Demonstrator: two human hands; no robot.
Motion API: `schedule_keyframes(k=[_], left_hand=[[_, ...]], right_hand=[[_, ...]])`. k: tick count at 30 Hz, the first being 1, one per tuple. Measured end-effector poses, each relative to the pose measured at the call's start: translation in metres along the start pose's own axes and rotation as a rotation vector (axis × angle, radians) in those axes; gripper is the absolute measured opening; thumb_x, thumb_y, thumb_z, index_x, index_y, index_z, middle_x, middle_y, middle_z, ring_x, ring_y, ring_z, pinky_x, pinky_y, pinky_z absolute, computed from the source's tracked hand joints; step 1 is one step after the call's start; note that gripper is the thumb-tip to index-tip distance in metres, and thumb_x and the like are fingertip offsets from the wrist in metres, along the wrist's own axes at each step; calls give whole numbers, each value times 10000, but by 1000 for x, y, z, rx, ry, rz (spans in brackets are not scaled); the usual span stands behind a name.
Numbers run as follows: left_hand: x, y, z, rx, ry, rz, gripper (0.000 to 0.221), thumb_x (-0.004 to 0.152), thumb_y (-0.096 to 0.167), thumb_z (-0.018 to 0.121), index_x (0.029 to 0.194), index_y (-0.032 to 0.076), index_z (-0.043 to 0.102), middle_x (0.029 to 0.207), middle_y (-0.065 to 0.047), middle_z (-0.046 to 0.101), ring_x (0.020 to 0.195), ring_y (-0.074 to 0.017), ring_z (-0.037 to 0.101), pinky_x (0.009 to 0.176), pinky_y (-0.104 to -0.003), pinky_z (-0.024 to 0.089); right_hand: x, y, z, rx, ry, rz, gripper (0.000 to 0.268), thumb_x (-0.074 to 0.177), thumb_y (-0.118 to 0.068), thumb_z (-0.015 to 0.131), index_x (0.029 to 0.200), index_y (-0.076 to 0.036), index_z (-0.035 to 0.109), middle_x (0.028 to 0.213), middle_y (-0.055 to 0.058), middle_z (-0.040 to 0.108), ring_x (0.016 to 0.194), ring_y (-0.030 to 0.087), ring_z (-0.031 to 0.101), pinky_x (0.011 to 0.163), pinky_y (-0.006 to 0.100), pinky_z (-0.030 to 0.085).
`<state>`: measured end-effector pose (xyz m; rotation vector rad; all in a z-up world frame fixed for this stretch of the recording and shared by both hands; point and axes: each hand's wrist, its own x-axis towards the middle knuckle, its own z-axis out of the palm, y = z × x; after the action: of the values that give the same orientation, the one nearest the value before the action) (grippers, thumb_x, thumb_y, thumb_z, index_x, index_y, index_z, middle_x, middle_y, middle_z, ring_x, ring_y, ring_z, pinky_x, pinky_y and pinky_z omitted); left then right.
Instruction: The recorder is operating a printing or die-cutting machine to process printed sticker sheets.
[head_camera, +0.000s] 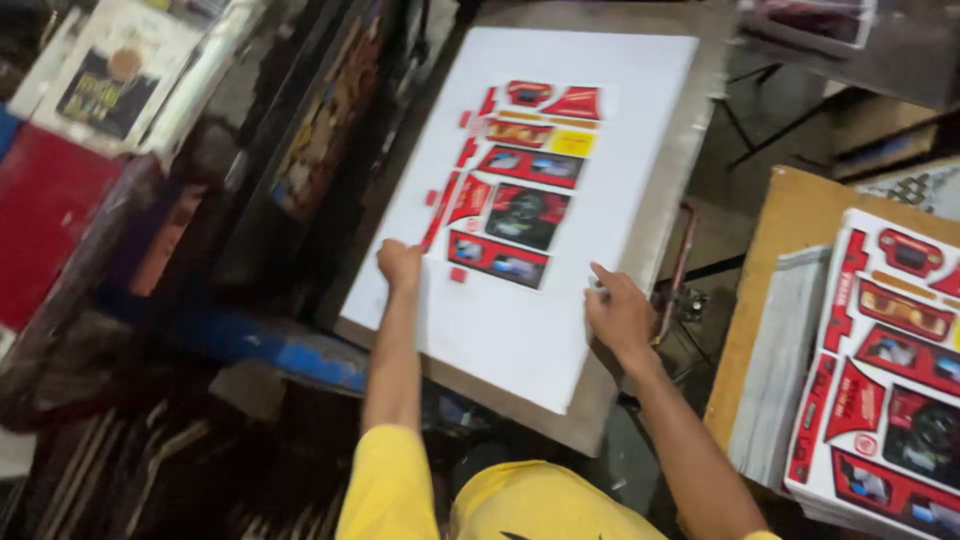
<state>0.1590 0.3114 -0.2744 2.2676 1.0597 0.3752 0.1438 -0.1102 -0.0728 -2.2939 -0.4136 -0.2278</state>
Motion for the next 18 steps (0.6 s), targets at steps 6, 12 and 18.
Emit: schedule_keyframes(k=[6, 12, 18], left_hand=[[-157, 170, -183, -741, -282, 131, 224, 999, 180, 627, 1017, -10, 744, 836, -41, 719, 612, -106, 668, 525, -259, 537], [-351, 254, -177, -860, -663, 27, 200, 966, 168, 656, 1010, 4, 762, 777, -49, 738, 585, -97, 654, 513, -249, 533], [-472, 264, -51, -742, -1041, 344, 168, 971, 133, 692, 1051, 13, 779, 789, -6, 719, 650, -54, 628, 581, -232, 523]], right_hand=[[-94, 112, -141, -371, 257, 90, 357, 916, -185, 727, 1258, -86, 699, 1222, 156, 691, 1174, 349, 653, 1030, 450, 532], [-172, 148, -217, -734, 117, 453, 730, 753, -386, 774, 1381, -41, 636, 1515, 221, 530, 1394, 479, 453, 1053, 621, 429], [-188, 174, -235, -587, -83, 498, 758, 728, -355, 793, 1416, -87, 623, 1563, 220, 468, 1355, 476, 463, 1024, 576, 462]])
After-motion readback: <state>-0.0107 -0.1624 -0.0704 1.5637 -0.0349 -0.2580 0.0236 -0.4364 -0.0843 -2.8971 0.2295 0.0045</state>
